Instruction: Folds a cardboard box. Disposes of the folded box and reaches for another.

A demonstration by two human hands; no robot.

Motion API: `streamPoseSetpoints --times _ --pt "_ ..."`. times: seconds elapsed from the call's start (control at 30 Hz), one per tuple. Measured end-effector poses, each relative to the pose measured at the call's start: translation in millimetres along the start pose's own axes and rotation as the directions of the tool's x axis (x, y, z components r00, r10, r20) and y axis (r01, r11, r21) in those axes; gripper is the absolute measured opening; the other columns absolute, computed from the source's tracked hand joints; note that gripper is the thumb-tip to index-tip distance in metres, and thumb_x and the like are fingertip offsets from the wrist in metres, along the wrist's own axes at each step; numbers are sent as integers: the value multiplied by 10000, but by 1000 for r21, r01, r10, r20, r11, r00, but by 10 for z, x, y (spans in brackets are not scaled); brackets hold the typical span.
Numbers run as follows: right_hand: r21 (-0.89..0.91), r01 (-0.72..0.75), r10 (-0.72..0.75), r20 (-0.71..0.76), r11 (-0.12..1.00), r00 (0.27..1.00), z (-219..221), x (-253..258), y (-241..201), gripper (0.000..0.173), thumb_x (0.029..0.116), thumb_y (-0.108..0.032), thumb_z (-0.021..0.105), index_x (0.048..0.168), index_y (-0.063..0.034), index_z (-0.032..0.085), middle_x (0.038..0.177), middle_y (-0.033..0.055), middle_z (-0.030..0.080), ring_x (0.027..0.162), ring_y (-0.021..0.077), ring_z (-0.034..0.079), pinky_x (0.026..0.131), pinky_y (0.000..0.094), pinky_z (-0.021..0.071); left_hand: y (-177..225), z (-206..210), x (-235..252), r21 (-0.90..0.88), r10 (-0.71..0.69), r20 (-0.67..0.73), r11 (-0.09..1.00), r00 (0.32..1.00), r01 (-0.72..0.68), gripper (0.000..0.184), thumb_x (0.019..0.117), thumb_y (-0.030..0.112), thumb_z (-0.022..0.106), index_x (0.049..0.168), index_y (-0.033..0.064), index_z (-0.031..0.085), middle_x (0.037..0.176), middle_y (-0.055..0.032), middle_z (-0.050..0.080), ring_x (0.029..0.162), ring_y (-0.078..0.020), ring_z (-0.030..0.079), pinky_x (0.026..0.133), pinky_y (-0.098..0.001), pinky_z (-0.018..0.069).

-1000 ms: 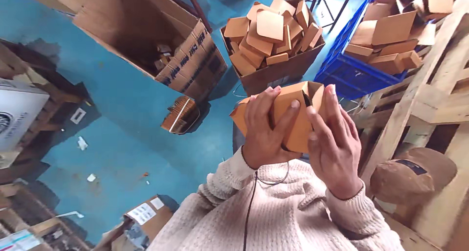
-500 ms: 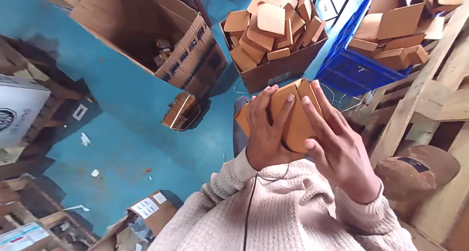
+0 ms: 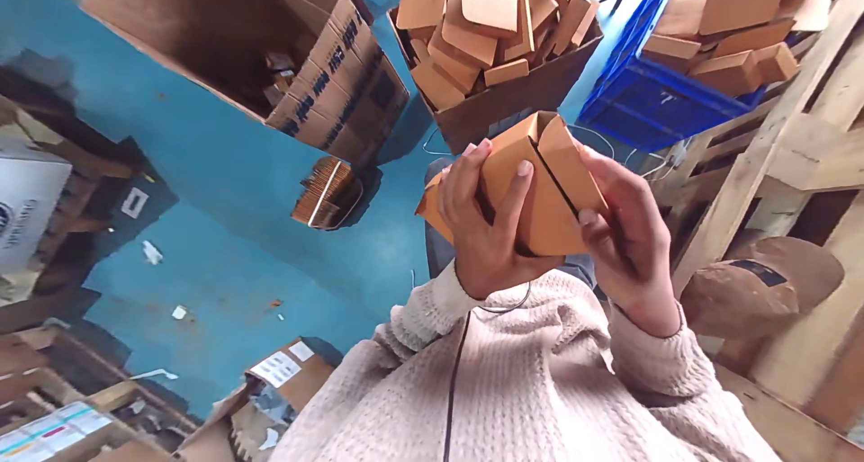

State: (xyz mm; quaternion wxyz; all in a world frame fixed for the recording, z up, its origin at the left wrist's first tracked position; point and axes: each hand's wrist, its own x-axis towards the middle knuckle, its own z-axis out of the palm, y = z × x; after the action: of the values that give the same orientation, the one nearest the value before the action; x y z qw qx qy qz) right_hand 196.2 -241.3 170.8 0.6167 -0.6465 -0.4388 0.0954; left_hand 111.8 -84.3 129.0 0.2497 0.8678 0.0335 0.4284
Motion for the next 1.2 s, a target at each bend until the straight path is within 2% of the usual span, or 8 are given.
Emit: streamPoseSetpoints --times 0.13,0.3,0.5,0.6,0.73,0.83,1.0,1.2 --pt "-181 49 -47 13 982 999 51 7 -29 429 1084 -156 398 1484 -38 501 1610 152 390 1445 230 448 1148 390 461 3 -39 14 -14 -5 -31 1000 1000 5 1109 617 687 827 1516 211 385 1559 -200 316 1486 -342 261 1207 -584 192" --pt "-484 70 -95 -27 872 995 126 -14 -13 494 1032 -217 483 1512 -101 506 1602 170 403 1377 287 512 1021 418 519 47 -6 -45 -5 -77 -22 997 997 77 1108 622 687 817 1518 193 392 1551 -230 323 1473 -354 285 1193 -586 217" --pt "-314 -104 106 -11 944 994 2 -41 92 613 935 -174 704 1512 -108 509 1490 83 558 955 68 680 731 256 581 121 -75 -79 -3 -212 195 976 958 216 1188 623 744 792 1543 106 394 1531 -285 349 1428 -420 334 1124 -621 297" --pt "-256 -141 164 68 956 984 -276 -14 200 631 935 -181 693 1521 -83 482 1327 57 653 843 10 639 706 201 559 -60 -347 171 -197 -217 446 922 868 332 1124 710 724 773 1542 60 413 1473 -175 481 1328 -288 491 1057 -484 470" --pt "-38 -80 88 318 996 944 -477 71 146 611 966 -197 675 1519 -48 460 1319 2 658 1037 16 669 889 215 599 -350 -540 512 -503 -68 591 748 804 432 887 947 483 666 1541 -62 295 1412 -168 569 1153 -193 646 913 -334 586" --pt "-58 22 5 420 998 907 -336 156 125 515 977 -220 667 1453 -56 559 1411 32 614 1076 -5 645 890 177 568 -226 -499 486 -591 -124 612 585 781 555 468 1063 290 507 1370 -62 529 1298 -125 662 1133 -167 662 938 -336 579" --pt "-162 17 41 351 987 935 -189 121 62 511 922 -305 721 1377 -116 584 1183 -10 705 1003 -11 658 829 174 564 -108 -490 274 -695 -258 464 487 848 529 218 1064 128 464 1057 17 651 1228 -118 677 1196 -220 639 1026 -395 543" --pt "47 94 -100 156 994 983 -70 66 165 435 894 -219 791 1224 -134 519 1362 55 597 1202 173 630 982 335 568 -40 -553 215 -753 -352 392 408 850 516 137 1028 138 517 1007 78 639 1128 -64 676 1099 -175 655 944 -347 569"
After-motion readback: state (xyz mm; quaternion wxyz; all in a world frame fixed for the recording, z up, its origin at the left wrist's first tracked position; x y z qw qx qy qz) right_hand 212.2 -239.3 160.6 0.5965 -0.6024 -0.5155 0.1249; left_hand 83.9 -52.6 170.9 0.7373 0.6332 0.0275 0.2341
